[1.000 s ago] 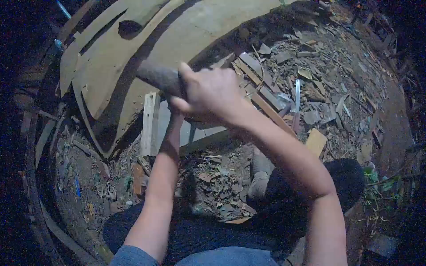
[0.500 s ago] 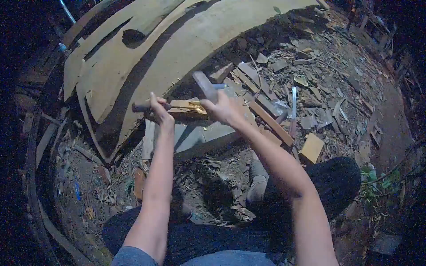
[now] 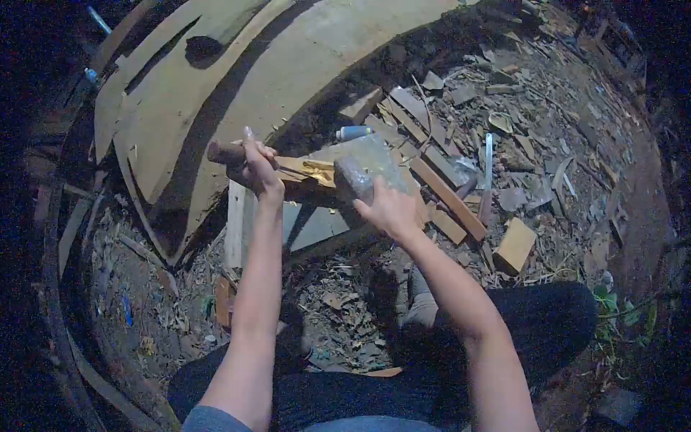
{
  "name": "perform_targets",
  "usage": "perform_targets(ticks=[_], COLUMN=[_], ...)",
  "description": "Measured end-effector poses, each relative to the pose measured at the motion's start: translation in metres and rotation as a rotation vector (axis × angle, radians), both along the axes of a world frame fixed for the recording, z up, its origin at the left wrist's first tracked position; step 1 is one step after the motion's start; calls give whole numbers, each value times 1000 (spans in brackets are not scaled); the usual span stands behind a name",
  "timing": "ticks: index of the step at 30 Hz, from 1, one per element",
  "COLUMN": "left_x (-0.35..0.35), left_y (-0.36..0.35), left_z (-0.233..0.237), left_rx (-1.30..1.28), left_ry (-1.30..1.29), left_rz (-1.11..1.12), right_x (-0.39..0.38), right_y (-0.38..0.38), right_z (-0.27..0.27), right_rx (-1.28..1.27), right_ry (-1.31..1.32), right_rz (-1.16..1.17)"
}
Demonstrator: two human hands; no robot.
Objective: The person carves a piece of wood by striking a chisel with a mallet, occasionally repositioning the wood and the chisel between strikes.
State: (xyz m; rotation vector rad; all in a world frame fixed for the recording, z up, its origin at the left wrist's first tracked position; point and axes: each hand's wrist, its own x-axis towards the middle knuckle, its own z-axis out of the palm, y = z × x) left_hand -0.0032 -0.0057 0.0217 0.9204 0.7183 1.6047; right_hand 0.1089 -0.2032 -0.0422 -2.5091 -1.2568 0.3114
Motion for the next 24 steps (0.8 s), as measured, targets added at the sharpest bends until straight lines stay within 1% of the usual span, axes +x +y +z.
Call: perform_targets(ticks=[2, 4, 7, 11, 14, 15, 17, 18, 19, 20, 21, 22, 23, 24], left_x=[3, 7, 11, 16, 14, 15, 19, 20, 27, 30, 30, 28, 28, 28], left_y=[-3, -15, -13, -15, -14, -12, -7, -7, -4, -13, -22, -21, -20, -19], left_z=[1, 17, 12, 8, 3, -2, -9, -12, -20, -17, -14, -15, -18, -18], left_rx=[9, 14, 47, 10, 74, 75, 32, -81, -43, -3, 32, 29, 159, 290], left_ry=[40, -12, 40, 42, 212, 210, 433, 530, 507, 581, 655, 657, 625, 588], left_rz=[5, 3, 33, 39, 108, 109, 298, 287, 312, 384, 455, 458, 396, 330], right_x=[0, 0, -1, -2, -1, -1, 3, 10, 21, 28, 15, 20, 17, 13], right_y=[-1, 0, -1, 0, 0, -1, 1, 7, 18, 25, 25, 38, 45, 49], right_z=[-6, -8, -6, -3, 3, 1, -4, 1, 8, 14, 69, 68, 100, 130], right_rx=[14, 7, -13, -28, -63, -61, -41, -34, 34, 99, 218, 558, 588, 708], right_ry=[-9, 0, 5, 5, 29, 28, -14, -20, 174, 373, 648, 420, 522, 344], right_rz=[9, 8, 2, 3, 13, 14, 24, 34, 3, -32, -86, 18, 53, 127])
